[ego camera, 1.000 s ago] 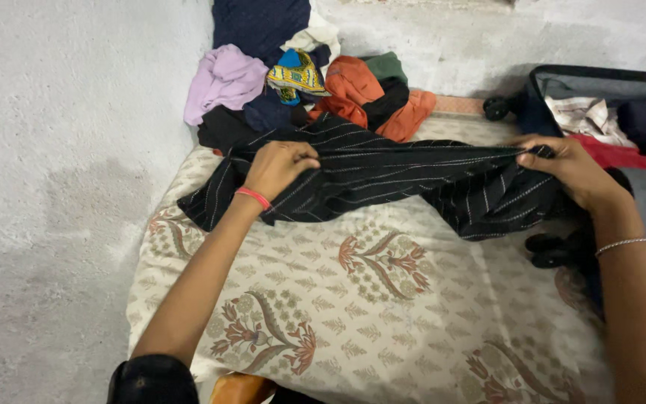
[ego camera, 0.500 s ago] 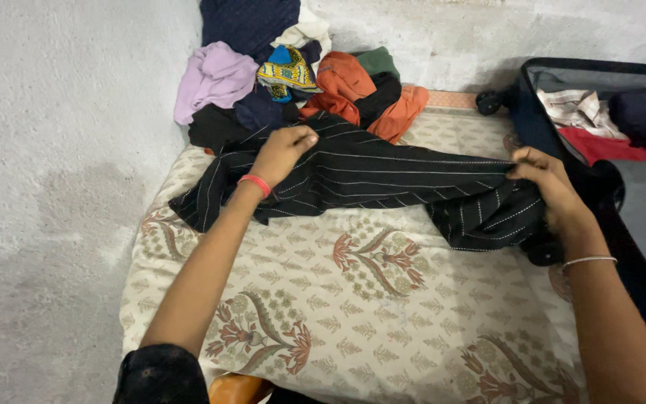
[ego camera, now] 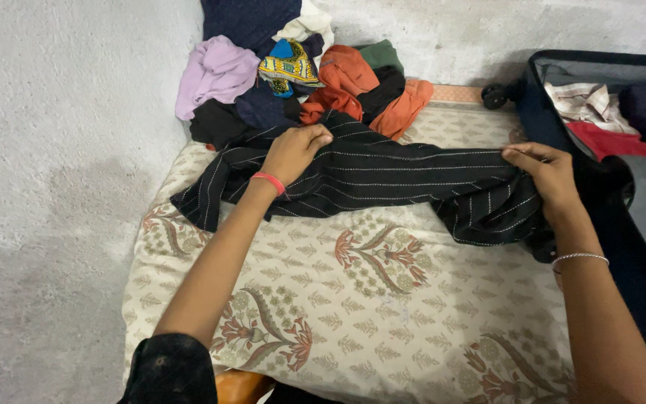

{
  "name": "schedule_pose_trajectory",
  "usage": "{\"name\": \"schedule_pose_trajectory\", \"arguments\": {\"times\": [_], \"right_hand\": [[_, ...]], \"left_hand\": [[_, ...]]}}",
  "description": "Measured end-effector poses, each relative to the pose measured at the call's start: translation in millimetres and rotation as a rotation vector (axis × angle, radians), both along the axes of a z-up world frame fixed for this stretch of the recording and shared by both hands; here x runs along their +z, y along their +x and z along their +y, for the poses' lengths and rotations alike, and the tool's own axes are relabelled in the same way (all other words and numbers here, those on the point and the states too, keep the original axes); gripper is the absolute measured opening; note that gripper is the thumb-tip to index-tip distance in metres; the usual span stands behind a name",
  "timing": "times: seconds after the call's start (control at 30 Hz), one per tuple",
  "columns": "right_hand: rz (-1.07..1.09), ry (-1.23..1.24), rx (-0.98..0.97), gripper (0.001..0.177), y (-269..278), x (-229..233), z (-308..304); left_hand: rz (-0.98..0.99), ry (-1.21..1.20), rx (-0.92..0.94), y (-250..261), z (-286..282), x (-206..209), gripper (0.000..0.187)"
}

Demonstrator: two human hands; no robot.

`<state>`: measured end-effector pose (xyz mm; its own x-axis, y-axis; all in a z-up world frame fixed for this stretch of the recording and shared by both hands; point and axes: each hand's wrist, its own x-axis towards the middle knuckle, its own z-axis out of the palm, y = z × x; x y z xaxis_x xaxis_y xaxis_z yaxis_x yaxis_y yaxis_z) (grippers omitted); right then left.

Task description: The person folds a gray and red sweatshirt and a black striped garment by hand on a bed before placing them into a suitcase.

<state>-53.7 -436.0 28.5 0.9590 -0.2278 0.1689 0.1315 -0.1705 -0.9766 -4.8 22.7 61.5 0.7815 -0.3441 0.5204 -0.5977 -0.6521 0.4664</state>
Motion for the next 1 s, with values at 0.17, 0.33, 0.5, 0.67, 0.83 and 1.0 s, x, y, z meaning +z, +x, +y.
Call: {"name": "schedule_pose_trajectory", "arguments": {"times": [0.17, 0.33, 0.5, 0.67, 0.83, 1.0], "right_hand": [[-0.052, -0.024, 0.016, 0.017, 1, -6, -7], [0.062, 0.01, 0.038, 0.016, -13, 0, -6], [0.062, -0.017, 0.066, 0.02, -18, 1, -9], [0.079, -0.062, 0.01, 0.019, -18, 0, -12], [-0.267, -0.244, 0.006, 0.036, -11, 1, 1], [-0.505, -0.624, 0.135, 0.022, -5, 12, 87]], "left_hand": [[0.079, -0.015, -0.182, 2, 15, -5, 0.025], [-0.185, 0.181, -0.143, 1, 28, -18, 0.015], [-0.122, 0.036, 0.005, 6, 22, -15, 0.017], [0.041, -0.113, 0.059, 4, 9, -15, 0.019], [-0.052, -0.18, 0.015, 2, -10, -9, 0.018], [-0.205, -0.056, -0.116, -13, -91, -21, 0.014]]}}
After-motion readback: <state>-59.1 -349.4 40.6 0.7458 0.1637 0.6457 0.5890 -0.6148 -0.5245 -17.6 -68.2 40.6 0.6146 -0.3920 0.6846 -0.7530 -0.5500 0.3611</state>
